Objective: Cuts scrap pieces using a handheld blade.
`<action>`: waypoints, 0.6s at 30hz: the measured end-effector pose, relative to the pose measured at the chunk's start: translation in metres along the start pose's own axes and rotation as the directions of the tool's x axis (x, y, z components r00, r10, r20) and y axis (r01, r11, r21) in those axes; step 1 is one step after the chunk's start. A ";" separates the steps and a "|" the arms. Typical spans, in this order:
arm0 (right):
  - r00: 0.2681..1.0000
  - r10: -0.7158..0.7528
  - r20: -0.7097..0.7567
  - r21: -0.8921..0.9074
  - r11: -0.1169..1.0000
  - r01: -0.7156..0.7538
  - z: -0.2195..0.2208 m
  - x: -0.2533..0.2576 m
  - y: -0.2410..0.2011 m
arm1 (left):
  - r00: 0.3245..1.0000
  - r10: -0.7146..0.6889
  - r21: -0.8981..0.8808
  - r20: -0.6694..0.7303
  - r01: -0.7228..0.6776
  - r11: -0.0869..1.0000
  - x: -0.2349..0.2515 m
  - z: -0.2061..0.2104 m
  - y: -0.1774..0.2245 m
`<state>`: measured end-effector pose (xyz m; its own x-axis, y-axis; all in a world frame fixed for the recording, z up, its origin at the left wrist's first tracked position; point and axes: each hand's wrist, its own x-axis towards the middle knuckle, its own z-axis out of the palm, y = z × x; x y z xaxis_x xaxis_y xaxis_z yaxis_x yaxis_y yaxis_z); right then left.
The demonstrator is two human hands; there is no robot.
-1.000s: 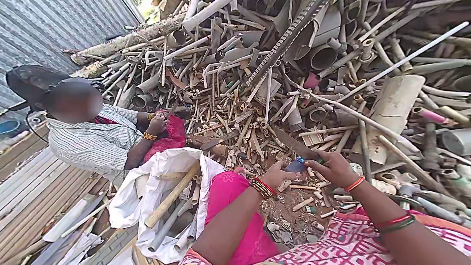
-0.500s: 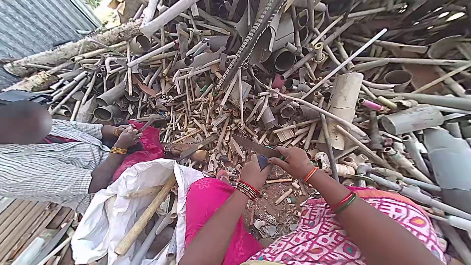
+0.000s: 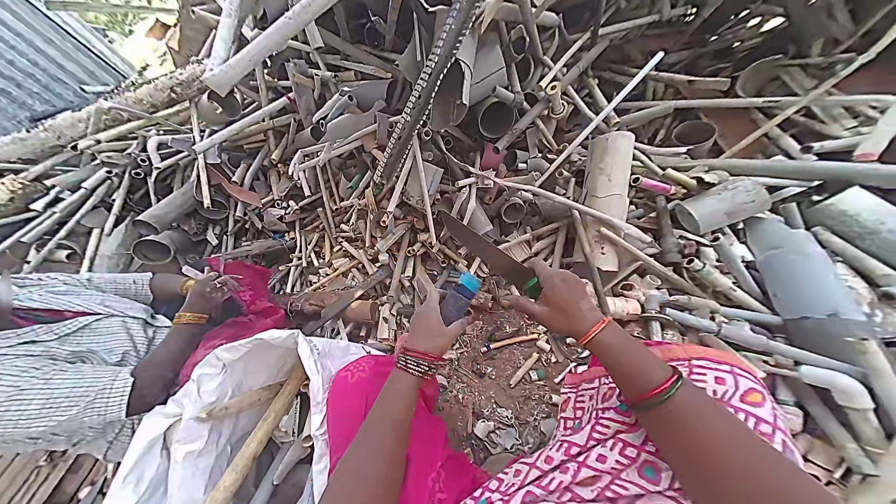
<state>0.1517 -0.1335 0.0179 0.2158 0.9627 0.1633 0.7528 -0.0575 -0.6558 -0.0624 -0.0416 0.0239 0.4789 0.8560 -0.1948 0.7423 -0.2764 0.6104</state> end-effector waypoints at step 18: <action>0.898 -0.355 0.260 -0.219 0.884 0.413 0.025 0.021 -0.006 | 0.802 0.528 0.230 -0.279 -0.478 0.848 -0.016 0.008 -0.026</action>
<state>0.1359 -0.1065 0.0069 -0.2348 0.9538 0.1876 0.8910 0.2884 -0.3507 -0.0856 -0.0510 0.0052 0.6453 0.6628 0.3799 0.5082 -0.7437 0.4343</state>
